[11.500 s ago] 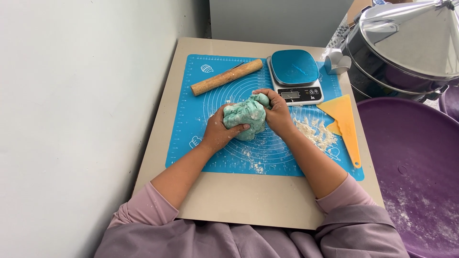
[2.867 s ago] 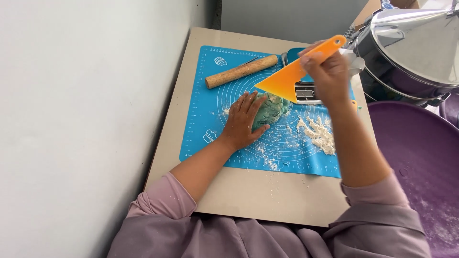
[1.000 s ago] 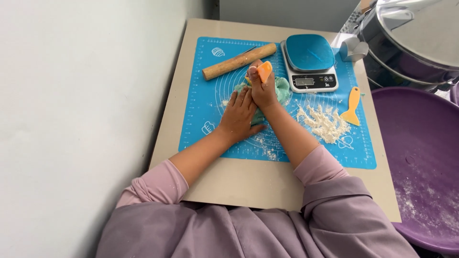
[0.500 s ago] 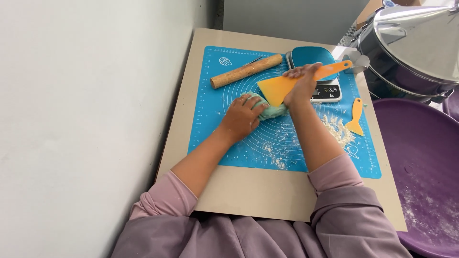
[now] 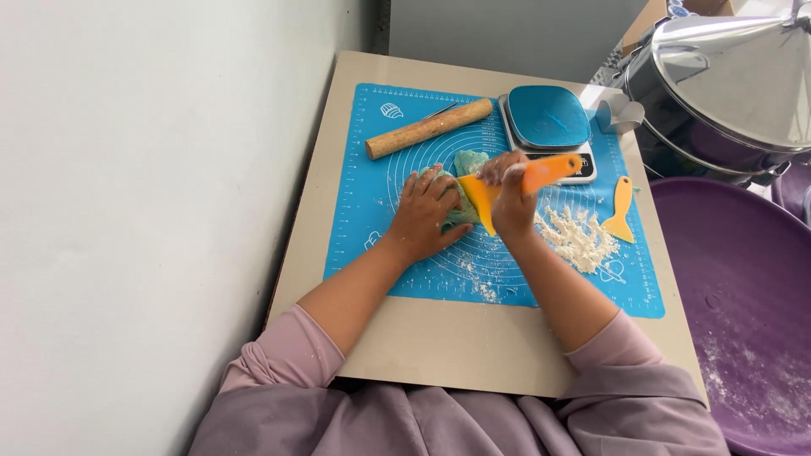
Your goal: Kneading a small piece of blue-colored dough on a silicone mat using hands and a scraper.
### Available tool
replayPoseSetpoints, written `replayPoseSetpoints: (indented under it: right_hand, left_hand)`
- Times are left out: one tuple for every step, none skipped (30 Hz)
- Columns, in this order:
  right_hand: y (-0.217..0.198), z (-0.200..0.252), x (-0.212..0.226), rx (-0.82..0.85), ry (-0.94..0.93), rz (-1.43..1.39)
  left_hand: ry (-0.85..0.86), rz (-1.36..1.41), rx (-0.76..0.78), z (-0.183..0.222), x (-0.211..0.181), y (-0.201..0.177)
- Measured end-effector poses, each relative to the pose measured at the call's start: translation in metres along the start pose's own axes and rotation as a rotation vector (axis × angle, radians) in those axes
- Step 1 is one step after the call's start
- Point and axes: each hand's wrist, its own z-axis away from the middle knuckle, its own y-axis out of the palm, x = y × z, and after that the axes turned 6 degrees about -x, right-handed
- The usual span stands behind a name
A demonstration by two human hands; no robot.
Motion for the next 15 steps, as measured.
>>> replayPoseSetpoints:
  right_hand:
    - [0.0,0.001,-0.006,0.003,-0.001,-0.002]
    - [-0.001,0.006,-0.01,0.028,-0.049,-0.021]
    - [-0.003,0.012,-0.014,0.053,-0.097,-0.039]
    - [-0.001,0.013,-0.015,0.045,-0.09,-0.034]
    - [0.001,0.014,-0.016,0.091,-0.113,0.077]
    - [0.005,0.012,-0.018,0.14,-0.142,0.187]
    - [0.007,0.007,-0.017,0.135,-0.14,0.189]
    - [0.011,0.002,-0.017,0.03,-0.082,0.114]
    - [0.014,-0.003,-0.017,-0.075,-0.025,0.038]
    - [0.01,-0.009,-0.012,-0.075,-0.029,0.038]
    - [0.006,-0.016,-0.008,-0.146,0.017,-0.03]
    - [0.001,-0.017,-0.003,-0.22,0.07,-0.097]
    - [0.002,-0.014,0.004,-0.222,0.073,-0.096]
    - [0.003,-0.015,0.01,-0.278,0.138,-0.147]
    - [0.004,-0.017,0.016,-0.334,0.203,-0.198]
  left_hand:
    - [-0.001,-0.002,-0.002,-0.003,-0.001,-0.002]
    - [0.008,-0.002,-0.042,-0.003,-0.004,-0.004]
    - [0.016,-0.001,-0.081,-0.003,-0.007,-0.005]
    - [0.016,0.006,-0.071,-0.002,-0.007,-0.002]
    - [-0.019,0.005,-0.071,-0.001,-0.008,0.002]
    - [-0.051,-0.002,-0.077,-0.002,-0.007,0.004]
    - [-0.049,0.001,-0.073,-0.003,-0.006,0.004]
    - [-0.059,-0.007,-0.031,-0.004,-0.005,0.004]
    - [-0.069,-0.016,0.01,-0.005,-0.003,0.003]
    - [-0.066,-0.017,0.007,-0.005,0.003,0.004]
    - [-0.056,0.012,0.004,-0.006,0.009,0.006]
    - [-0.049,0.042,0.008,-0.003,0.012,0.008]
    - [-0.051,0.044,0.011,0.003,0.024,0.019]
    - [-0.043,0.098,-0.004,0.005,0.038,0.03]
    - [-0.034,0.153,-0.018,0.007,0.051,0.04]
